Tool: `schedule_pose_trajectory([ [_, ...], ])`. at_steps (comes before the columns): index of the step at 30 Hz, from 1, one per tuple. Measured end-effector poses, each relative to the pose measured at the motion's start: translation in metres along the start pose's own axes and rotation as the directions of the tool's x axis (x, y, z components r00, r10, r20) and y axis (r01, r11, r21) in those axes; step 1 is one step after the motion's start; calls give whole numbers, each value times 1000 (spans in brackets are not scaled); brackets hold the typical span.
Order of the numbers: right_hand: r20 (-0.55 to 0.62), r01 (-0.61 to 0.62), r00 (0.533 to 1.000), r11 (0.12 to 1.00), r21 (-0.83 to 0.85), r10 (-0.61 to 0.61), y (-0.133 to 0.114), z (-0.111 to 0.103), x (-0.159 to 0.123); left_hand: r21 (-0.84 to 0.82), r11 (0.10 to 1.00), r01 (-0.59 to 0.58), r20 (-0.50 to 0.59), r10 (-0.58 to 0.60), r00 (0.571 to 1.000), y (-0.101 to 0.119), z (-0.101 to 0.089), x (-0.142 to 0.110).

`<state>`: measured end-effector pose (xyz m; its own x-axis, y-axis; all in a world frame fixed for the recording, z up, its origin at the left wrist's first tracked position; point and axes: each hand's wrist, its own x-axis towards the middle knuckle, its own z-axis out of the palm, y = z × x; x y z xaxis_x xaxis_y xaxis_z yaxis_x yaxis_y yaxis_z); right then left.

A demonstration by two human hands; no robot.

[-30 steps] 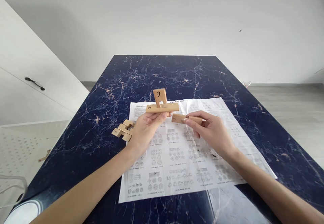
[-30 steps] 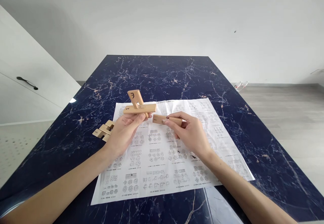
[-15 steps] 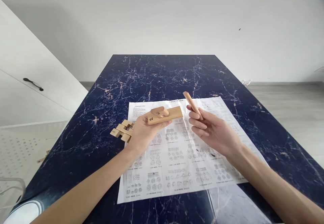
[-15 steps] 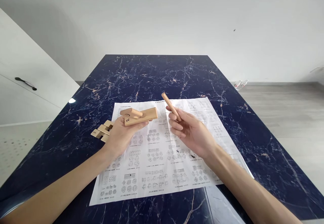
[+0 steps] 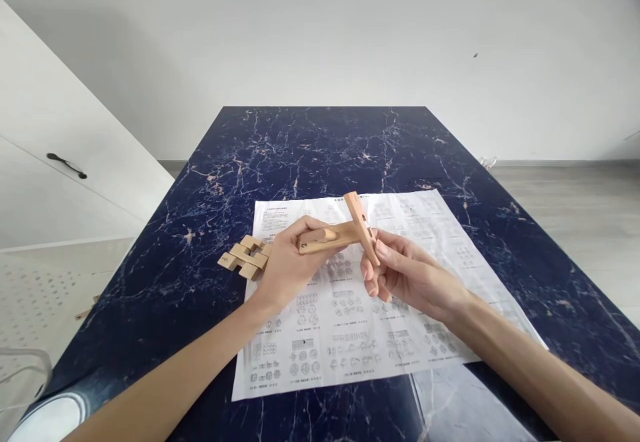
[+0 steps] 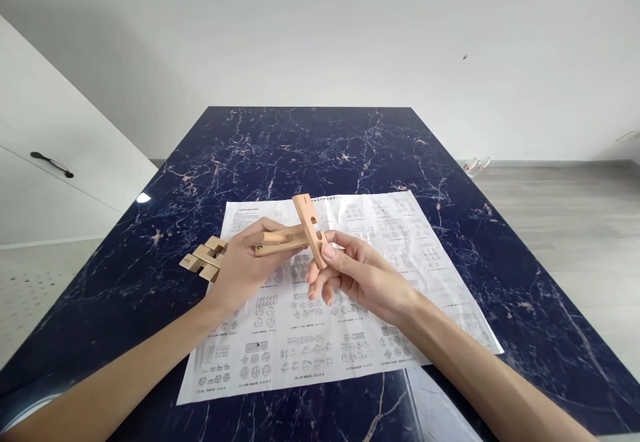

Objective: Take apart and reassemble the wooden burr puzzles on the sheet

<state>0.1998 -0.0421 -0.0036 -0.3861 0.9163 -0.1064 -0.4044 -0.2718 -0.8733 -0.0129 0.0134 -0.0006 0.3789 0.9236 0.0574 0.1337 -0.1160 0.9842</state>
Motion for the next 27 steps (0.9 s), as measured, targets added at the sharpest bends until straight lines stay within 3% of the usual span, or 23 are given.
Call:
schedule_pose_trajectory([
  [9, 76, -75, 995, 992, 98, 68, 1, 1, -1, -61, 990, -124, -11, 123, 992, 1, 2, -4],
  [14, 138, -128, 984, 982, 138, 108, 1, 2, -1, -161, 977, -139, 12, 143, 990, -1, 1, -5],
  [21, 257, -195, 955, 965, 175, 147, 3, 3, -2, -164, 974, -154, 26, 160, 987, 1, 1, -4],
  [27, 262, -197, 954, 960, 197, 142, 2, 4, -4, -175, 971, -164, 75, 179, 981, -5, 0, -4],
])
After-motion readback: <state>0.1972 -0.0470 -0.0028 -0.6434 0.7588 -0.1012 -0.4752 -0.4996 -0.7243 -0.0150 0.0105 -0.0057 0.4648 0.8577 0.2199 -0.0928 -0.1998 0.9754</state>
